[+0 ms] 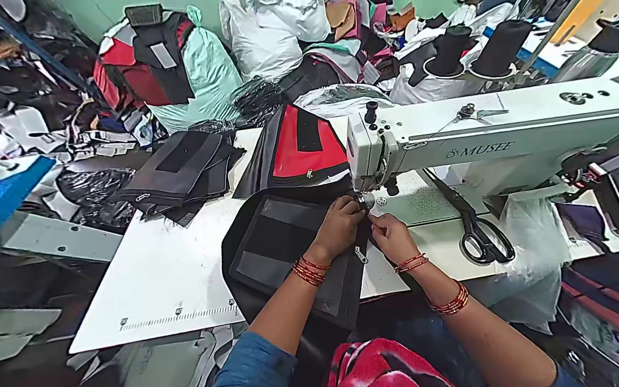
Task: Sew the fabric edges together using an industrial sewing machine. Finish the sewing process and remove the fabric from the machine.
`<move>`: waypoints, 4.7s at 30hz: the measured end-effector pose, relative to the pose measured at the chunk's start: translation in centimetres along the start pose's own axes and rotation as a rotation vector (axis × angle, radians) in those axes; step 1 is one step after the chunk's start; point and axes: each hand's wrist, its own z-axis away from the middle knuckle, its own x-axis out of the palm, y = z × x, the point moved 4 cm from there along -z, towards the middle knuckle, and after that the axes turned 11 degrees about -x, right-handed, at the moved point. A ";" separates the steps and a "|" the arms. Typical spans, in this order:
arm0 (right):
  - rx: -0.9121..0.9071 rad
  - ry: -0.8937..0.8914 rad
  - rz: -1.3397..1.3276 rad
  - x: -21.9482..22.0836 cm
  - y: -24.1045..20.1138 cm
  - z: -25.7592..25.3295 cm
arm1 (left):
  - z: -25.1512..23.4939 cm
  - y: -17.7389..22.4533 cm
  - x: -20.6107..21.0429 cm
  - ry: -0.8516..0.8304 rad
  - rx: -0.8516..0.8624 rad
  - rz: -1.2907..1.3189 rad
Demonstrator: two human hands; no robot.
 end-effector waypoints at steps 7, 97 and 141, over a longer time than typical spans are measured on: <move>-0.001 -0.033 -0.052 -0.3 0.4 -0.2 | 0.1 0.7 -0.5 -0.147 -0.156 0.047; 0.146 -0.080 0.091 -1.3 -0.6 0.3 | 1.4 9.8 -1.2 -0.807 -0.831 -0.376; 0.066 -0.206 0.134 -0.4 -1.7 1.0 | 3.2 4.1 -1.8 -0.484 -0.189 -0.244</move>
